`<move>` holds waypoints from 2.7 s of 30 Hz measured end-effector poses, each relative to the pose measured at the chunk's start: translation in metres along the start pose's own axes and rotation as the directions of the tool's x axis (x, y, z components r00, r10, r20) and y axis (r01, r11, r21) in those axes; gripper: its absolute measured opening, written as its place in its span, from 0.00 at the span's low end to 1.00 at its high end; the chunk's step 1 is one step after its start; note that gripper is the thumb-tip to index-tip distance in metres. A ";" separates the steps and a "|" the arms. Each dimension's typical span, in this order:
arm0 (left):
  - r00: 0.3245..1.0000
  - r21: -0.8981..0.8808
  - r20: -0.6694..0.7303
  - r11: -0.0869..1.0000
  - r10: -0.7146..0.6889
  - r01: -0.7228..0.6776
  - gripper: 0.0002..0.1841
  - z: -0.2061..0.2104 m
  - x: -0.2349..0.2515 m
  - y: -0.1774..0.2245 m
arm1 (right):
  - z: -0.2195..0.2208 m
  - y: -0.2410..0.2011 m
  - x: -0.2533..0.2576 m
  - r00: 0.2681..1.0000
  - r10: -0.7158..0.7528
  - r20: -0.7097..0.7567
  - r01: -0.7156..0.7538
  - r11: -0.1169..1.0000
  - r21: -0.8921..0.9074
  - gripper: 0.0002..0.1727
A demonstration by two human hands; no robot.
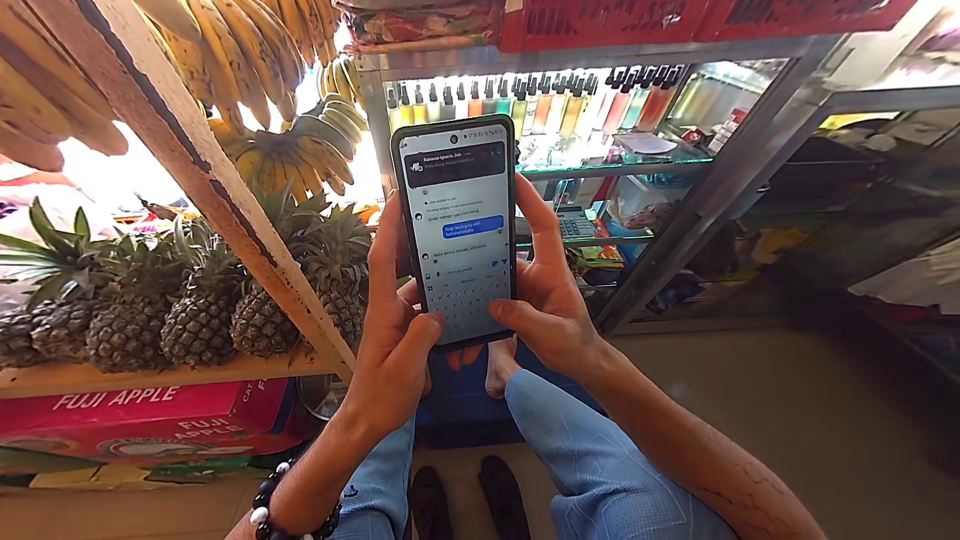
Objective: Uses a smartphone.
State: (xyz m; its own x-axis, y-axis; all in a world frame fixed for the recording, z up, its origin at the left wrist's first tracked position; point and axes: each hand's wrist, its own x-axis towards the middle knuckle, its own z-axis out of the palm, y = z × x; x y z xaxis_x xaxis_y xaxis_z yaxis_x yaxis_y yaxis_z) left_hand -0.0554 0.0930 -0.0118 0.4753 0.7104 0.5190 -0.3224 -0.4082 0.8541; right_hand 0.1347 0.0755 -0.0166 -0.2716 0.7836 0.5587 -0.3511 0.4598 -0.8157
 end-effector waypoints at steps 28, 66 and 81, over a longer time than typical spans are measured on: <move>0.993 0.019 0.095 0.998 -0.067 0.066 0.54 -0.008 0.001 0.001 | -0.011 -0.001 -0.002 0.997 0.022 0.073 -0.023 1.000 0.012 0.56; 0.993 0.047 0.115 0.999 -0.016 0.010 0.53 -0.005 -0.001 0.000 | -0.007 0.002 -0.002 0.997 0.010 -0.083 -0.011 1.000 -0.007 0.32; 0.992 0.063 0.126 0.998 0.005 -0.014 0.54 0.000 -0.002 -0.001 | 0.000 0.002 -0.001 0.979 -0.080 -0.187 0.057 0.991 -0.124 0.29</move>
State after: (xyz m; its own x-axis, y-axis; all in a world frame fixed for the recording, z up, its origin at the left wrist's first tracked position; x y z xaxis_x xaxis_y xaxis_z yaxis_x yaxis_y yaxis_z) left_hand -0.0561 0.0926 -0.0139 0.5727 0.6305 0.5240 -0.2762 -0.4534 0.8474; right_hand 0.1344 0.0756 -0.0188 -0.0703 0.8085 0.5843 -0.2524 0.5523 -0.7945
